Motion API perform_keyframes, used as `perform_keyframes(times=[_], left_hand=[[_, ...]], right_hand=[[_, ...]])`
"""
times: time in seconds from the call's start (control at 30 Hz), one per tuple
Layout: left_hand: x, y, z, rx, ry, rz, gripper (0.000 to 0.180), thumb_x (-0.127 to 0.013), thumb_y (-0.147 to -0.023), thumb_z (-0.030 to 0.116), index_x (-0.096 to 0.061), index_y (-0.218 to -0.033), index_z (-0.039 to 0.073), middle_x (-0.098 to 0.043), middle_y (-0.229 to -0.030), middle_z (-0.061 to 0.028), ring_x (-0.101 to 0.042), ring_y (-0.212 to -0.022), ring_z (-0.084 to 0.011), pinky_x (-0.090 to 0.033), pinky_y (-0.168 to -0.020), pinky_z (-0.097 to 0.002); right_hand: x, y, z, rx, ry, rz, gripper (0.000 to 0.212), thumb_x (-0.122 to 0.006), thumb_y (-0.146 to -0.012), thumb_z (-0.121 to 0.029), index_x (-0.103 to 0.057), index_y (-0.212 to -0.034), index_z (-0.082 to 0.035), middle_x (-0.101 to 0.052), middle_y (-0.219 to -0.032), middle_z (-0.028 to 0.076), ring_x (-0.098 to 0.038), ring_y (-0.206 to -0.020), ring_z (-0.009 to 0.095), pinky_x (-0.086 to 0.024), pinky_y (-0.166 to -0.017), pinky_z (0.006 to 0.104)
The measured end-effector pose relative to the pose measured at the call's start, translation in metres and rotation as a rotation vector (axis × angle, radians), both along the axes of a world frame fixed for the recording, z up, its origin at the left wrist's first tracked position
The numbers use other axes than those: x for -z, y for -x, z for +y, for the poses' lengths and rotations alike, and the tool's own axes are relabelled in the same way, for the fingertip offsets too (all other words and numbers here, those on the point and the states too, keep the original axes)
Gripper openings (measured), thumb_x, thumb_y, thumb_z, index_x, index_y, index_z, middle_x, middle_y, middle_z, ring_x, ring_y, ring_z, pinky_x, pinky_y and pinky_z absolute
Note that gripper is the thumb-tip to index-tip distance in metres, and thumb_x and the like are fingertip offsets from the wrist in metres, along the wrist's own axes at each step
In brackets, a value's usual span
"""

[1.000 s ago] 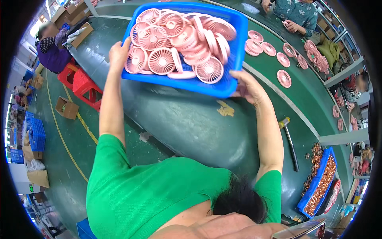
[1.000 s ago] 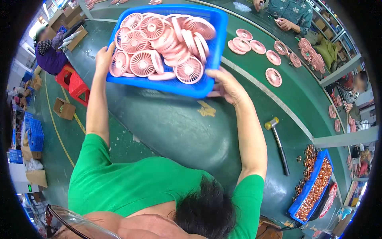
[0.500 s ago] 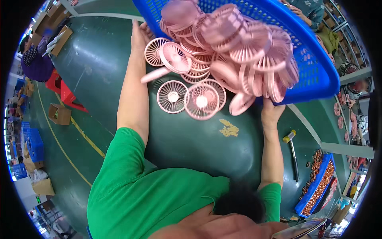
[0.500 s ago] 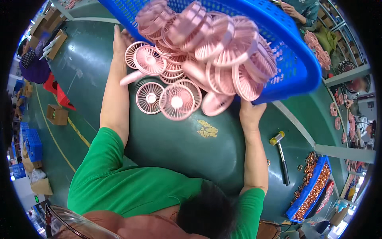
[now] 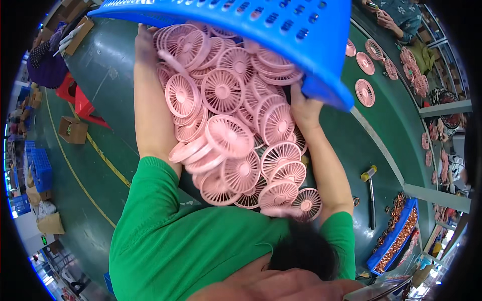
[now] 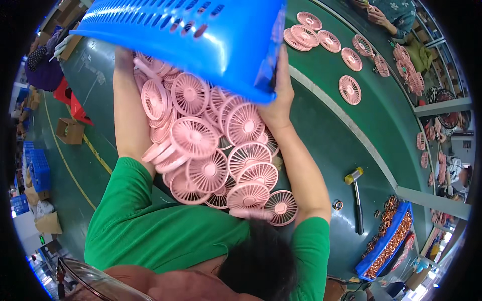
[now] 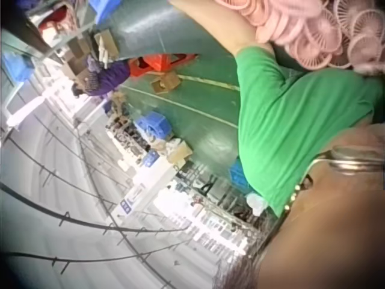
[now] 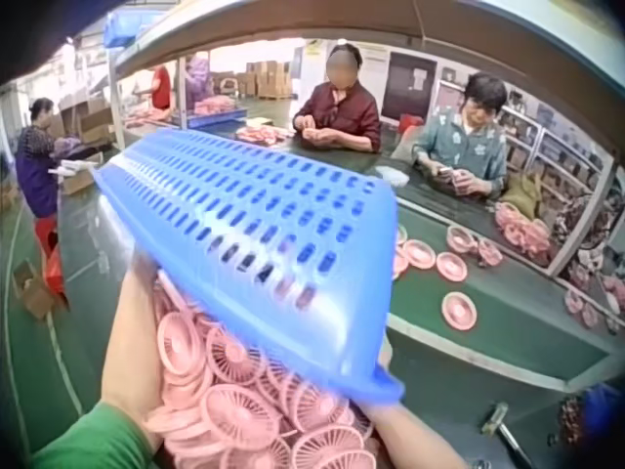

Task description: The person assembles decorative rings onto pink fan covers by hand, using a hammer to secure the rings in place.

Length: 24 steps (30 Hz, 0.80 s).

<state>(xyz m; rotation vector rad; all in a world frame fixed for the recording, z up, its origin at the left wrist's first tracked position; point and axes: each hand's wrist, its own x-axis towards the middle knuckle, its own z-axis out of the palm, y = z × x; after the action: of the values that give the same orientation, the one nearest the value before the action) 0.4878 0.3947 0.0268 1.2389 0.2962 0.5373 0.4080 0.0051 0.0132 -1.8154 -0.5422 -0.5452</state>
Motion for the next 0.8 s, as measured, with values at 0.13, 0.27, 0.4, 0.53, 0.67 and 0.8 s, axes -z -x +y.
perform_keyframes(times=[0.13, 0.27, 0.4, 0.53, 0.67, 0.8], left_hand=[[0.010, -0.003, 0.060, -0.262, -0.669, 0.490, 0.056, -0.046, -0.088, 0.043, -0.066, -0.104, -0.007, -0.068, -0.103, -0.0213, -0.066, -0.091, -0.0292, -0.050, -0.082, -0.0368], [-0.006, -0.006, 0.033, -0.303, -1.052, 0.649, 0.050, -0.046, -0.085, 0.042, -0.068, -0.111, 0.006, -0.066, -0.112, -0.0182, -0.058, -0.113, -0.0337, -0.043, -0.097, -0.0396], [-0.039, 0.012, -0.001, -0.269, -1.166, 0.576, 0.049, -0.053, -0.085, 0.047, -0.064, -0.120, 0.015, -0.067, -0.114, -0.0121, -0.061, -0.110, -0.0317, -0.045, -0.095, -0.0365], [-0.072, 0.029, -0.056, 0.077, -1.133, 0.203, 0.042, -0.062, -0.089, 0.032, -0.062, -0.120, 0.003, -0.068, -0.110, -0.0125, -0.063, -0.102, -0.0196, -0.046, -0.091, -0.0301], [-0.061, 0.027, -0.091, 0.484, -1.024, -0.003, 0.042, -0.066, -0.088, 0.029, -0.061, -0.121, 0.004, -0.068, -0.105, -0.0119, -0.063, -0.095, -0.0198, -0.048, -0.087, -0.0302], [-0.067, 0.034, -0.083, 0.436, -1.097, 0.030, 0.048, -0.064, -0.089, 0.031, -0.058, -0.127, 0.003, -0.068, -0.109, -0.0087, -0.061, -0.092, -0.0180, -0.047, -0.085, -0.0289]], right_hand=[[-0.004, -0.026, 0.008, 0.138, -0.133, 0.040, 0.065, -0.055, -0.081, 0.006, -0.034, -0.143, 0.003, -0.050, -0.136, 0.017, -0.055, -0.116, 0.020, -0.041, -0.097, 0.0299], [0.000, -0.032, -0.010, 0.322, -0.132, -0.088, 0.029, -0.061, -0.082, 0.000, -0.057, -0.111, 0.005, -0.062, -0.105, 0.011, -0.058, -0.092, 0.016, -0.046, -0.082, 0.0307], [0.002, -0.023, -0.037, 0.290, -0.237, 0.058, 0.017, -0.062, -0.085, -0.002, -0.060, -0.099, 0.007, -0.063, -0.097, 0.008, -0.057, -0.085, 0.016, -0.047, -0.079, 0.0328], [0.006, -0.008, -0.033, 0.145, -0.328, 0.091, 0.028, -0.062, -0.084, -0.001, -0.055, -0.111, 0.004, -0.059, -0.105, 0.006, -0.054, -0.093, 0.016, -0.045, -0.084, 0.0302], [-0.012, -0.005, -0.038, 0.275, -0.380, 0.008, 0.022, -0.064, -0.083, -0.001, -0.058, -0.103, 0.004, -0.060, -0.099, 0.005, -0.054, -0.087, 0.014, -0.045, -0.080, 0.0299], [-0.056, 0.014, -0.087, 0.293, -0.463, -0.043, 0.010, -0.064, -0.082, 0.000, -0.062, -0.092, 0.002, -0.061, -0.089, 0.002, -0.052, -0.079, 0.009, -0.044, -0.073, 0.0269]])
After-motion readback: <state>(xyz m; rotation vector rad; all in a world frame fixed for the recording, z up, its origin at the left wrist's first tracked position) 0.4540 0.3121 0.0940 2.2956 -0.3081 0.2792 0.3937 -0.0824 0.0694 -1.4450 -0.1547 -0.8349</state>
